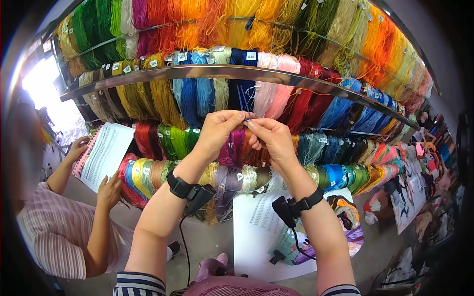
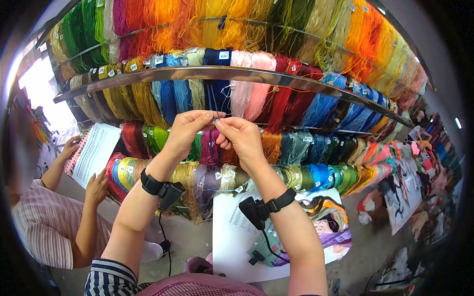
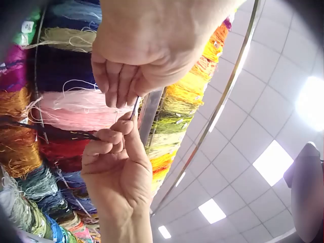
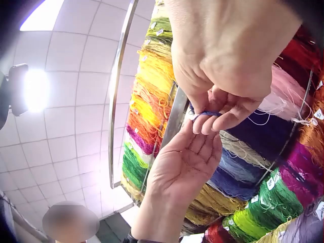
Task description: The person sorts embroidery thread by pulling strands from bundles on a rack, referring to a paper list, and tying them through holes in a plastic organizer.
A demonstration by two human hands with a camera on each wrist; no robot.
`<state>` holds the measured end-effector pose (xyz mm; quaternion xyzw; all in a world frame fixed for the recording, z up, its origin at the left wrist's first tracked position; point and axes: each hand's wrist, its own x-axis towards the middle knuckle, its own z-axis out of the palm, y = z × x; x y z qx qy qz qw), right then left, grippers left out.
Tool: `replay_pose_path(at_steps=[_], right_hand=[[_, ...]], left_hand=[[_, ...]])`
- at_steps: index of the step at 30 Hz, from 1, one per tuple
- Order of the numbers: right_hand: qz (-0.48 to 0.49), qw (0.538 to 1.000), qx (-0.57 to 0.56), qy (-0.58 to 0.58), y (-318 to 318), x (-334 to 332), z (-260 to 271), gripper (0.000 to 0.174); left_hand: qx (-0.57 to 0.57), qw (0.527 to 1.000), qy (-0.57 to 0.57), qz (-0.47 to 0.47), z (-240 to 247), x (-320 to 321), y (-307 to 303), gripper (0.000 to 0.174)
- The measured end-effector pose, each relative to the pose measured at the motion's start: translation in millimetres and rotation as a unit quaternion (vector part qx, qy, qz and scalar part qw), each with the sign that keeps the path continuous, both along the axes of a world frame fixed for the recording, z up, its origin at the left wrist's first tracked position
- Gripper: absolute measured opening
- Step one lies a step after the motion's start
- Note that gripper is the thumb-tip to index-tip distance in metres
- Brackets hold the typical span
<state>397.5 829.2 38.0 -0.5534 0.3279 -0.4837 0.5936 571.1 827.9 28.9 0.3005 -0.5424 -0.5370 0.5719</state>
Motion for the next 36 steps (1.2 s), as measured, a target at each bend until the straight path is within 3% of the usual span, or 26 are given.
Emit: replay_pose_path(at_steps=[4, 8, 10, 19, 21, 24, 28, 30, 32, 36], right_hand=[[-0.062, 0.998, 0.023, -0.004, 7, 7, 9, 0.018], [-0.068, 0.997, 0.038, -0.030, 7, 7, 5, 0.018], [-0.021, 0.999, 0.034, -0.018, 5, 3, 4, 0.018], [-0.053, 0.999, 0.014, 0.003, 6, 7, 8, 0.016], [-0.067, 0.998, -0.009, 0.000, 1, 10, 1, 0.016], [-0.080, 0.996, -0.039, 0.001, -2, 10, -4, 0.016], [-0.052, 0.997, -0.055, -0.025, -5, 10, -7, 0.015], [-0.043, 0.995, -0.002, -0.090, 3, 12, 1, 0.014], [-0.034, 0.986, 0.051, -0.156, 6, 10, 3, 0.012], [-0.023, 0.998, -0.012, -0.060, 5, -2, -2, 0.012]], left_hand=[[-0.002, 1.000, 0.030, 0.003, 0, -3, 2, 0.032], [0.009, 0.999, 0.039, 0.011, 0, -4, 4, 0.032], [0.013, 0.999, 0.036, 0.009, -1, -5, 1, 0.032], [-0.002, 0.998, -0.040, 0.047, -1, -1, -1, 0.027], [0.011, 0.991, 0.131, -0.026, -2, -4, 0, 0.023], [0.043, 0.973, 0.228, -0.021, -3, -6, 4, 0.020], [0.071, 0.982, 0.173, 0.036, -2, -3, 2, 0.020], [0.066, 0.962, 0.255, -0.071, -4, 4, 1, 0.019], [0.075, 0.976, 0.202, -0.035, -3, 2, 9, 0.019], [0.080, 0.988, 0.130, 0.000, -3, -1, 21, 0.020]])
